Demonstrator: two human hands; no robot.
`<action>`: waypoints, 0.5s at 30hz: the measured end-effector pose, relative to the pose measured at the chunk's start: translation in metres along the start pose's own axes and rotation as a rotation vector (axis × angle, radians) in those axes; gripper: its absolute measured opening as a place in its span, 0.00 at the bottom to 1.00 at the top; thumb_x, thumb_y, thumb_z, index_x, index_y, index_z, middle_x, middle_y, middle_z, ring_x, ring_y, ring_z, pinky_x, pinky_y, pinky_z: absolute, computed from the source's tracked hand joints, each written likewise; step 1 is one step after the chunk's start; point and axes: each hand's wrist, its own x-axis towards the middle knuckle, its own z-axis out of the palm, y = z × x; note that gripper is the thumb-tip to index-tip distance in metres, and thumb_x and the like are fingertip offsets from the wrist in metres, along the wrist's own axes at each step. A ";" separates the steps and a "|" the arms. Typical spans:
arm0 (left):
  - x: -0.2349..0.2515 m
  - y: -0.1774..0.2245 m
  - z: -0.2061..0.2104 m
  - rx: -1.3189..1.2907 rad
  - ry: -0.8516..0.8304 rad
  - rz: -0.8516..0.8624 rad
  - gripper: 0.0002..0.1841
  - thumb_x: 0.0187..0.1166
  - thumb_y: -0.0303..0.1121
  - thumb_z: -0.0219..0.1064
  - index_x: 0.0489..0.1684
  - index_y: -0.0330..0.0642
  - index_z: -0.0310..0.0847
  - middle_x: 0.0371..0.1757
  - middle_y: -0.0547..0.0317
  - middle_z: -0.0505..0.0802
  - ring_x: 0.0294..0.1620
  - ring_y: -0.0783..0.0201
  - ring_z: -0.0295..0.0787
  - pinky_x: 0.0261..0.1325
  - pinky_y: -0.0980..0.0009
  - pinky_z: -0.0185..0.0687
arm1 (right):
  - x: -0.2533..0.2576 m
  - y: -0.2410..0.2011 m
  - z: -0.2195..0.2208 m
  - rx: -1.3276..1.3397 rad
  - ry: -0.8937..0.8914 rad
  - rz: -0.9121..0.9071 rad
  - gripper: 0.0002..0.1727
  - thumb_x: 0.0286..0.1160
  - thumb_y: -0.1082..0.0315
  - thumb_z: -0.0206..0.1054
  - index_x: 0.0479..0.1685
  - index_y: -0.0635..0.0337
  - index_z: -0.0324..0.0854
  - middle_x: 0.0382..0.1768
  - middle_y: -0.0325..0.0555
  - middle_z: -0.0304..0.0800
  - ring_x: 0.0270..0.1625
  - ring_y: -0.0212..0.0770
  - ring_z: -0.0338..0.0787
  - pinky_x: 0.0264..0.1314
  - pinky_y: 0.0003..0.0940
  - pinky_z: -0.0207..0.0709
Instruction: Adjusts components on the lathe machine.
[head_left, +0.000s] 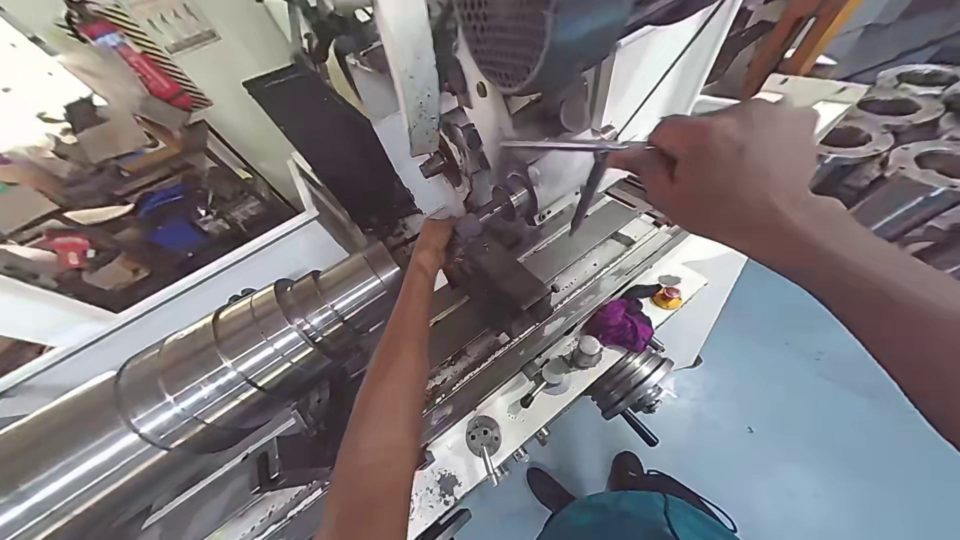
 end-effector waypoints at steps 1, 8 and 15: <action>0.000 0.000 -0.001 -0.005 -0.011 0.017 0.19 0.88 0.43 0.61 0.61 0.35 0.80 0.42 0.52 0.87 0.33 0.63 0.84 0.40 0.64 0.85 | -0.011 0.017 0.001 0.043 -0.007 0.097 0.40 0.88 0.35 0.45 0.26 0.67 0.74 0.21 0.70 0.78 0.30 0.79 0.83 0.25 0.71 0.63; -0.001 0.004 -0.005 0.161 -0.025 0.130 0.15 0.87 0.37 0.62 0.64 0.38 0.81 0.44 0.56 0.88 0.35 0.69 0.84 0.42 0.68 0.85 | -0.111 0.189 0.047 0.624 0.010 0.829 0.33 0.85 0.38 0.57 0.23 0.60 0.78 0.19 0.38 0.70 0.22 0.36 0.69 0.30 0.44 0.65; -0.042 -0.002 0.015 0.116 0.356 0.189 0.21 0.88 0.44 0.62 0.70 0.40 0.76 0.57 0.57 0.91 0.49 0.69 0.91 0.53 0.66 0.88 | -0.121 0.369 0.109 0.274 0.052 0.817 0.43 0.86 0.32 0.47 0.30 0.70 0.77 0.26 0.70 0.78 0.33 0.73 0.81 0.33 0.75 0.65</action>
